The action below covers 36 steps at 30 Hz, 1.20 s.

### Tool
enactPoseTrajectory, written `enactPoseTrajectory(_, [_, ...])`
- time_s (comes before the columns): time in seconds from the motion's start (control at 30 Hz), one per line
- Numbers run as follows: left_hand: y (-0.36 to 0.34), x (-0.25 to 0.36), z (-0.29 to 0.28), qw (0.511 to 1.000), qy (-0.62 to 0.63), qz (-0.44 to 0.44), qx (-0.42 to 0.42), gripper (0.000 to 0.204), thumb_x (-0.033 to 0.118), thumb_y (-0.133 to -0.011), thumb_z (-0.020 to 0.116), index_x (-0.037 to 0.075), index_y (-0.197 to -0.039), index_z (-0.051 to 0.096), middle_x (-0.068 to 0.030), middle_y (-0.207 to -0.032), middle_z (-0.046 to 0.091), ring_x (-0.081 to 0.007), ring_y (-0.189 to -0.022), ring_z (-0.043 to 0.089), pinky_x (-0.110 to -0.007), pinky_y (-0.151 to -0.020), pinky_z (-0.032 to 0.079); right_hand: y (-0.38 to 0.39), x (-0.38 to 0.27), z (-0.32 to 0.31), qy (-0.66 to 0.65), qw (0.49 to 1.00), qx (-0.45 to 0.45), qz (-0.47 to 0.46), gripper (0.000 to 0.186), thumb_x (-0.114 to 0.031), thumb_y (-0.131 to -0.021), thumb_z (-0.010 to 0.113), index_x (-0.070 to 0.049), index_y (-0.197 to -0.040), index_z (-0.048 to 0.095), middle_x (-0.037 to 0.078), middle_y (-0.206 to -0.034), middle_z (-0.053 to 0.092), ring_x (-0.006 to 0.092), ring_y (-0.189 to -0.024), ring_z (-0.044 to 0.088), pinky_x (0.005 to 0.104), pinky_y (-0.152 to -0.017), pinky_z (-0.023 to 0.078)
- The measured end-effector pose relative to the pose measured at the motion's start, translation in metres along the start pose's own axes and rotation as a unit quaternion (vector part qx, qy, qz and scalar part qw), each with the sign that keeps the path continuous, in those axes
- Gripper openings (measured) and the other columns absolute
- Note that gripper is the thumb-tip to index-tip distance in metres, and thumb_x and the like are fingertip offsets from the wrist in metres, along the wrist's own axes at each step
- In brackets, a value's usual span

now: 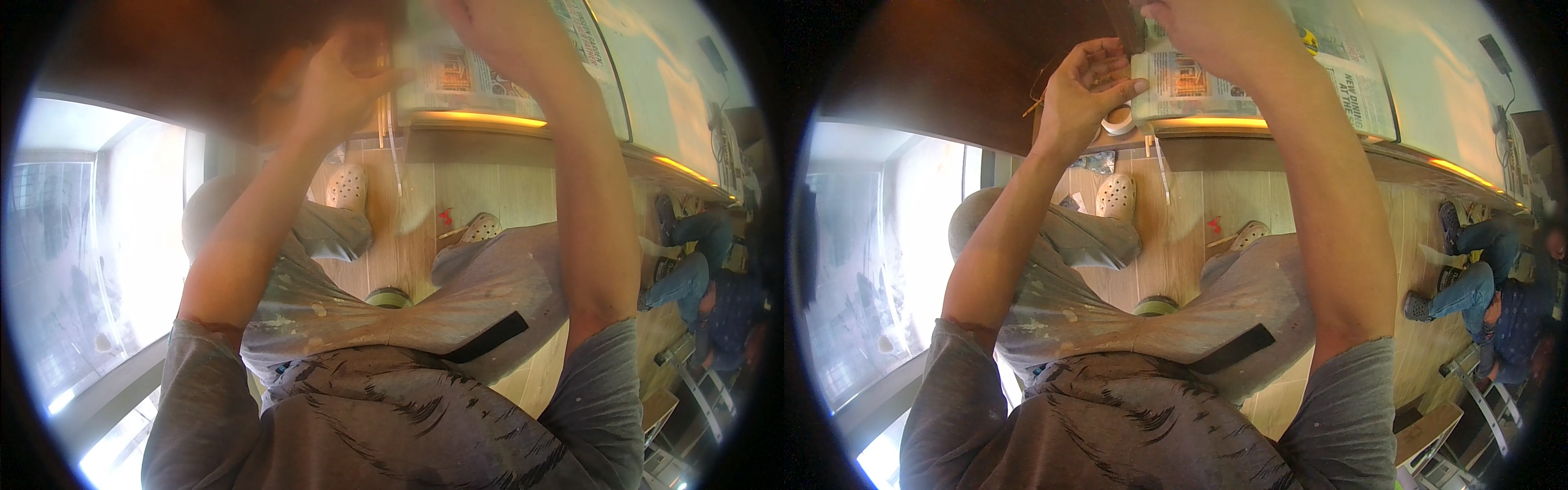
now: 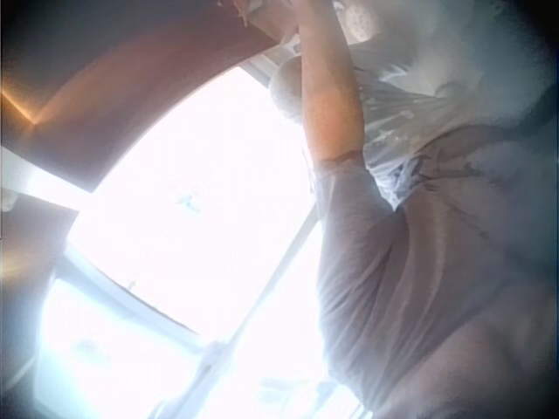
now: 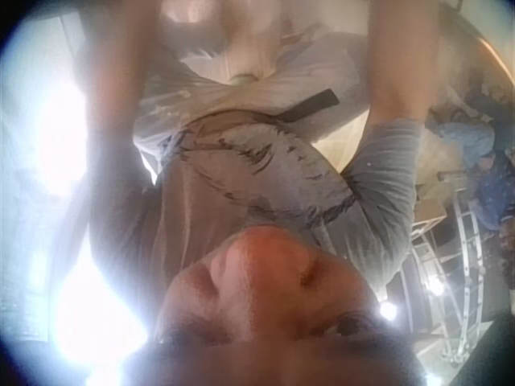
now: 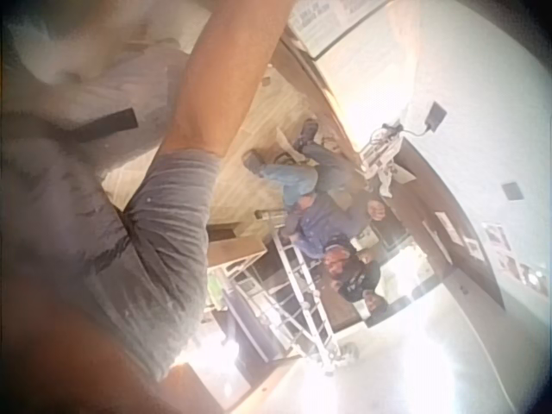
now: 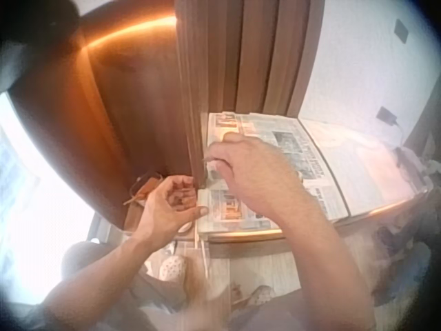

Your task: The person sits on the floor and uses a utility knife to trim the edge of a cabinet. They repeatedly extend and retract the blade, then scrape along the cabinet edge to remove material.

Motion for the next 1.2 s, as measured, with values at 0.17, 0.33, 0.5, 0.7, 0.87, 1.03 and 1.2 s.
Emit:
enactPoseTrajectory(0.17, [0.001, -0.002, -0.002, 1.000, 0.001, 0.007, 0.007, 0.064, 0.009, -0.086, 0.089, -0.003, -0.139, 0.055, -0.0172, -0.135, 0.063, -0.0236, -0.129, 0.061, -0.039, -0.114, 0.053, 0.000, -0.008, -0.003, -0.012, 0.999, -0.043, 0.013, 0.026, -0.020, -0.104, 0.057, -0.005, -0.117, 0.075, 0.015, -0.113, 0.073, 0.0318, -0.109, 0.069, 0.0442, -0.098, 0.055])
enactPoseTrajectory(0.33, [-0.001, 0.001, 0.001, 1.000, 0.002, 0.002, 0.003, 0.063, 0.008, -0.086, 0.089, -0.003, -0.139, 0.055, -0.0168, -0.135, 0.063, -0.0230, -0.129, 0.061, -0.039, -0.113, 0.054, 0.000, 0.001, -0.005, -0.007, 0.999, 0.034, -0.025, 0.026, -0.019, -0.103, 0.057, -0.004, -0.116, 0.074, 0.016, -0.113, 0.072, 0.0327, -0.109, 0.068, 0.0442, -0.098, 0.054])
enactPoseTrajectory(0.5, [0.001, 0.002, 0.000, 1.000, 0.000, -0.005, 0.004, 0.063, 0.008, -0.086, 0.089, -0.003, -0.139, 0.055, -0.0163, -0.134, 0.063, -0.0227, -0.128, 0.062, -0.038, -0.112, 0.054, -0.001, -0.002, -0.006, -0.007, 0.999, 0.037, -0.026, 0.026, -0.018, -0.103, 0.057, -0.003, -0.117, 0.074, 0.015, -0.113, 0.072, 0.0321, -0.110, 0.068, 0.0439, -0.098, 0.054])
enactPoseTrajectory(0.7, [0.001, 0.001, 0.000, 1.000, 0.013, -0.004, 0.004, 0.063, 0.008, -0.086, 0.089, -0.003, -0.138, 0.055, -0.0162, -0.132, 0.063, -0.0221, -0.126, 0.062, -0.037, -0.111, 0.055, 0.001, -0.004, -0.007, 0.012, 0.999, 0.040, -0.028, 0.026, -0.018, -0.103, 0.057, -0.004, -0.117, 0.075, 0.014, -0.111, 0.072, 0.0313, -0.108, 0.069, 0.0437, -0.097, 0.055])
enactPoseTrajectory(0.87, [0.001, -0.001, -0.002, 1.000, 0.013, 0.003, 0.008, 0.063, 0.009, -0.086, 0.089, -0.003, -0.138, 0.055, -0.0160, -0.132, 0.064, -0.0218, -0.126, 0.063, -0.037, -0.111, 0.055, 0.000, -0.012, -0.008, 0.013, 1.000, -0.010, -0.013, 0.026, -0.018, -0.103, 0.057, -0.005, -0.115, 0.076, 0.014, -0.108, 0.073, 0.0318, -0.106, 0.070, 0.0443, -0.095, 0.056])
enactPoseTrajectory(1.03, [0.001, 0.003, 0.001, 1.000, 0.013, -0.004, 0.005, 0.063, 0.009, -0.086, 0.089, -0.003, -0.138, 0.056, -0.0153, -0.132, 0.064, -0.0217, -0.126, 0.062, -0.037, -0.111, 0.055, -0.001, 0.000, 0.005, 0.022, 0.999, 0.018, -0.038, 0.025, -0.019, -0.103, 0.057, -0.006, -0.111, 0.077, 0.014, -0.106, 0.073, 0.0318, -0.104, 0.070, 0.0442, -0.094, 0.056])
enactPoseTrajectory(1.2, [0.001, -0.001, -0.001, 1.000, 0.029, -0.005, 0.005, 0.063, 0.009, -0.086, 0.089, -0.003, -0.138, 0.056, -0.0150, -0.133, 0.064, -0.0220, -0.127, 0.062, -0.037, -0.112, 0.054, 0.000, -0.010, -0.011, 0.003, 1.000, -0.008, 0.010, 0.025, -0.019, -0.102, 0.058, -0.004, -0.111, 0.077, 0.015, -0.106, 0.071, 0.0312, -0.103, 0.070, 0.0430, -0.093, 0.056])
Point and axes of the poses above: each hand's wrist, its own y-axis away from the middle knuckle, its own z-axis out of the palm, x = y × z, the point moved 9 cm from there along -y, towards the middle knuckle
